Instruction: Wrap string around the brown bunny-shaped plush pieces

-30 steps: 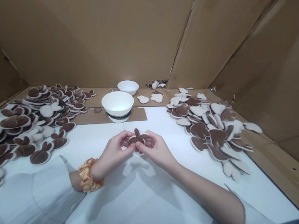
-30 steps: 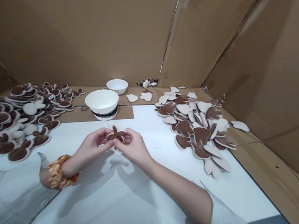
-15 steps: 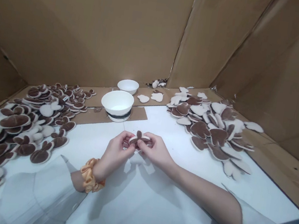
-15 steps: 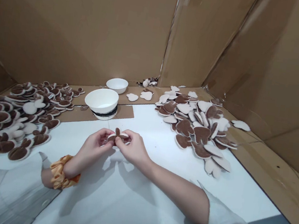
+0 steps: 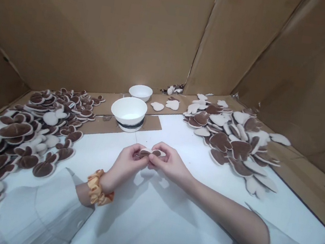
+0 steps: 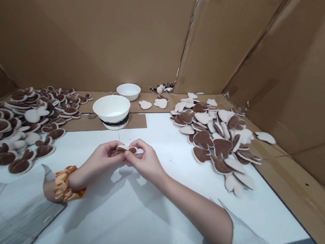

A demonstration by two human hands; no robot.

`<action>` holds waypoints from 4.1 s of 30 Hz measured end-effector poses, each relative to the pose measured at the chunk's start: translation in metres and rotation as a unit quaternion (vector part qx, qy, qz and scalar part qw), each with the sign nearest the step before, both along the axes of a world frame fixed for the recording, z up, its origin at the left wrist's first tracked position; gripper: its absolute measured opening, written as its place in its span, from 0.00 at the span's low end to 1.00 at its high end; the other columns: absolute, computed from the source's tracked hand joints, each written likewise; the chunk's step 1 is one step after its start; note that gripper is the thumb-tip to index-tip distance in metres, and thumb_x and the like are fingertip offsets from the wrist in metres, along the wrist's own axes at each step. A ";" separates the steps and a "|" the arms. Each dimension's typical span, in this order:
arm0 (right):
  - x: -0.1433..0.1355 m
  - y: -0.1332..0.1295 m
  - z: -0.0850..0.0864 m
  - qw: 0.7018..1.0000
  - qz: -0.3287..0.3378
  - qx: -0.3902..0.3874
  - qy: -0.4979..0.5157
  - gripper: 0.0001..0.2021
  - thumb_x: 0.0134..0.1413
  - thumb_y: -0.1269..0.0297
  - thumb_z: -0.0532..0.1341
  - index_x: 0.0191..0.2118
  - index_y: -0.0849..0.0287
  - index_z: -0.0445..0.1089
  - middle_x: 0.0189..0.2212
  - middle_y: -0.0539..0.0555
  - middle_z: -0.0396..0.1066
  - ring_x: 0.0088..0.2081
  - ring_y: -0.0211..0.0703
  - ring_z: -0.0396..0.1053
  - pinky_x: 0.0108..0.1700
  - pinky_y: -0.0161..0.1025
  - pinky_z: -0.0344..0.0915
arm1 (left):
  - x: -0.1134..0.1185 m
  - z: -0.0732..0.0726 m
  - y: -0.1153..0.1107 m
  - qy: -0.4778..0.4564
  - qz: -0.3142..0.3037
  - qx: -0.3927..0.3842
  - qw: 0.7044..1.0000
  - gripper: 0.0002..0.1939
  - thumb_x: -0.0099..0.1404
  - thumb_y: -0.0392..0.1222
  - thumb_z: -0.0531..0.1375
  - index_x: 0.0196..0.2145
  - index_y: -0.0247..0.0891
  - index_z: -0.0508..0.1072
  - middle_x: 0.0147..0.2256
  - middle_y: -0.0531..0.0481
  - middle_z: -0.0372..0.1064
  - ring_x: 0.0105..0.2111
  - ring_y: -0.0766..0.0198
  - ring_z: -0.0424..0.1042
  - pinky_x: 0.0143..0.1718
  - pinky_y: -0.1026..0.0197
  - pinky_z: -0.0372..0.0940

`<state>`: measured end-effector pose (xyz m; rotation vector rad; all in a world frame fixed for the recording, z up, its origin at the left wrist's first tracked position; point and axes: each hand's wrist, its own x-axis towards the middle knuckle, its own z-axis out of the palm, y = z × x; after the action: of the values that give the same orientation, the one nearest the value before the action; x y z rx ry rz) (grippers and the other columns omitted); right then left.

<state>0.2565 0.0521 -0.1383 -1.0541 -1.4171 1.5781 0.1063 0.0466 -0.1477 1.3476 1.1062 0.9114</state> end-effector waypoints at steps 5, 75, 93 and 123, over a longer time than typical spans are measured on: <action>-0.003 -0.003 -0.003 0.998 0.006 -0.004 0.054 0.14 0.45 0.58 0.60 0.31 0.60 0.56 0.21 0.48 0.66 0.26 0.40 0.70 0.29 0.37 0.68 | 0.002 0.003 0.000 -0.007 0.022 -0.023 0.999 0.06 0.53 0.37 0.58 0.25 0.31 0.65 0.23 0.51 0.64 0.25 0.67 0.63 0.27 0.67 0.57; 0.010 0.001 -0.013 0.874 -0.006 0.398 -0.280 0.08 0.53 0.71 0.52 0.32 0.58 0.68 0.29 0.52 0.69 0.30 0.36 0.66 0.33 0.33 0.61 | 0.001 0.003 -0.008 0.042 -0.006 0.040 0.998 0.06 0.56 0.37 0.51 0.26 0.33 0.66 0.25 0.51 0.66 0.28 0.65 0.64 0.30 0.66 0.57; 0.007 0.002 -0.011 0.948 -0.022 0.257 -0.188 0.07 0.50 0.66 0.55 0.36 0.60 0.63 0.30 0.53 0.68 0.30 0.37 0.66 0.30 0.34 0.61 | 0.001 -0.001 0.001 0.042 0.053 0.004 0.998 0.06 0.53 0.38 0.52 0.25 0.33 0.65 0.22 0.54 0.61 0.24 0.67 0.59 0.26 0.67 0.54; -0.004 -0.004 -0.016 0.995 -0.023 0.058 -0.078 0.08 0.42 0.66 0.58 0.30 0.60 0.58 0.22 0.45 0.60 0.22 0.31 0.58 0.24 0.29 0.54 | 0.002 -0.005 0.000 0.044 0.062 0.022 0.997 0.09 0.52 0.37 0.51 0.25 0.33 0.70 0.22 0.53 0.65 0.25 0.66 0.62 0.27 0.68 0.56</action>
<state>0.2524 0.0480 -0.1546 -1.1520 -1.5588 1.3879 0.1080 0.0462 -0.1526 1.3773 1.2557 0.9795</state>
